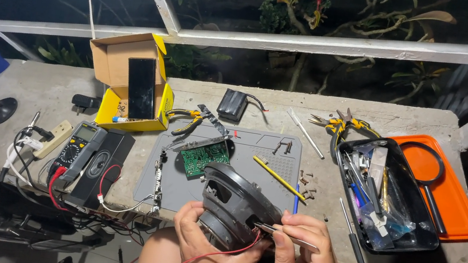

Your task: The person uses a small metal tool to adjust the internal components of a speaker driver, focusing on the voice coil and magnet assembly. They repeatedly probe and reposition parts within the speaker while holding it in their lap.

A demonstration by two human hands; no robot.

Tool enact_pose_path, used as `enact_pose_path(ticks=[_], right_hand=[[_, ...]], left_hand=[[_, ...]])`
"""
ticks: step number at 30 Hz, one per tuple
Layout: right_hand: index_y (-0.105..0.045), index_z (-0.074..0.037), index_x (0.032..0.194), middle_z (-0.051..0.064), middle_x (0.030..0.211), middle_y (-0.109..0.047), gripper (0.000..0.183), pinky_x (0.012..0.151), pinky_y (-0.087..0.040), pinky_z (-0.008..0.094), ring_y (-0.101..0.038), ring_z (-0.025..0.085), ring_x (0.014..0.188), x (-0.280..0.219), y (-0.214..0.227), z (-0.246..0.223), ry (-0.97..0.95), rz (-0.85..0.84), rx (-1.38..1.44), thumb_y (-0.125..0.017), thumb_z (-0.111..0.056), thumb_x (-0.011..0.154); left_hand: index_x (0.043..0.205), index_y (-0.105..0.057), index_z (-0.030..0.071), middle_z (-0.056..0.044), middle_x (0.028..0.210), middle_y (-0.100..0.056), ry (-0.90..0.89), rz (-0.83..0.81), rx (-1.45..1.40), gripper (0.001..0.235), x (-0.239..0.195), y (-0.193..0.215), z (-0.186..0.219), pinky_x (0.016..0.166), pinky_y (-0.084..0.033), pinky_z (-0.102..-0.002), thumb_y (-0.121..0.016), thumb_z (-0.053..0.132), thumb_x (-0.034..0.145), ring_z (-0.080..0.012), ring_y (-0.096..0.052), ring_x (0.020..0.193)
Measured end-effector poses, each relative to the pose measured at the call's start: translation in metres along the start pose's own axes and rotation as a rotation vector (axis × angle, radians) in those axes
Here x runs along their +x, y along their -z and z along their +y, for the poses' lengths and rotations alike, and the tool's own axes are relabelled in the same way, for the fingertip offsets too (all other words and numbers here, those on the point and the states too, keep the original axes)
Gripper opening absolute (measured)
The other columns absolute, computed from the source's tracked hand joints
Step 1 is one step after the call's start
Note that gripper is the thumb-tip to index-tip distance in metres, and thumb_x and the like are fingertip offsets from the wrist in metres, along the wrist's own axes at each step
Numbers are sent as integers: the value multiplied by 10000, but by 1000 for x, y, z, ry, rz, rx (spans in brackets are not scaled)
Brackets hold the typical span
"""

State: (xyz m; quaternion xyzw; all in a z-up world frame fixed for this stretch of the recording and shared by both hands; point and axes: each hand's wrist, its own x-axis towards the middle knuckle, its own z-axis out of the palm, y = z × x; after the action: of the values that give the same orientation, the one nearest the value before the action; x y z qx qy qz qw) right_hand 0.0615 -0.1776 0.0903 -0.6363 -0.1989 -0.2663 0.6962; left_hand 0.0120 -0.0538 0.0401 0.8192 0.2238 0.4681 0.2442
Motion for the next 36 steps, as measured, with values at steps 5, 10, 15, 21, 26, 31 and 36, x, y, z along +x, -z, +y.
enact_pose_path(ticks=[5,10,15,21,26,31,36], right_hand=[[-723,21,1090,175,1014,-792,90,1040,-780,370,-823,252,1016,1,-1,-1,11,-2,-31,-760,-44,1039],[-734,13,1070,147,990,-795,81,1021,-758,347,-831,251,1013,3,-1,-3,31,-19,-71,-774,-45,1030],[-765,-36,1031,83,941,-820,64,1001,-716,354,-818,246,985,7,-1,-5,73,-45,-161,-791,-95,1024],[-811,-63,1051,86,997,-839,82,1030,-691,324,-820,204,1023,6,-1,-8,54,-58,-227,-824,-131,1006],[-802,-39,1048,118,993,-824,92,1025,-733,339,-825,210,1004,3,-4,-3,40,-18,-157,-822,-116,1003],[-791,-30,1075,139,1090,-820,100,924,-703,249,-888,219,1016,-7,-4,0,-73,55,-74,-827,-98,1011],[-709,18,1068,230,1097,-829,93,980,-696,275,-870,259,1033,-5,-6,-1,-172,123,100,-749,-66,1080]], left_hand=[[1354,-510,-10,-187,1356,-615,-6,26,11,1242,2,-1,6,1104,-600,-491,-1090,663,485,-383,-712,1222],[1348,-521,-15,-178,1335,-617,-9,36,19,1163,4,0,8,1098,-605,-480,-1080,588,526,-380,-714,1213],[1340,-518,-6,-185,1337,-623,-13,42,14,1136,4,-1,9,1090,-609,-484,-1070,606,558,-386,-719,1205],[1338,-540,14,-157,1331,-639,28,44,16,1127,5,-1,13,1064,-622,-473,-1077,578,523,-366,-725,1198],[1342,-524,7,-177,1336,-627,2,42,24,1154,4,-2,9,1085,-605,-493,-1075,614,530,-383,-707,1217],[1353,-520,2,-185,1361,-627,5,16,20,1188,0,-3,-3,1107,-594,-496,-1091,596,497,-393,-701,1254],[1405,-485,16,-159,1450,-575,107,-75,-9,1330,-6,-3,-13,1202,-534,-481,-1170,557,402,-365,-669,1351]])
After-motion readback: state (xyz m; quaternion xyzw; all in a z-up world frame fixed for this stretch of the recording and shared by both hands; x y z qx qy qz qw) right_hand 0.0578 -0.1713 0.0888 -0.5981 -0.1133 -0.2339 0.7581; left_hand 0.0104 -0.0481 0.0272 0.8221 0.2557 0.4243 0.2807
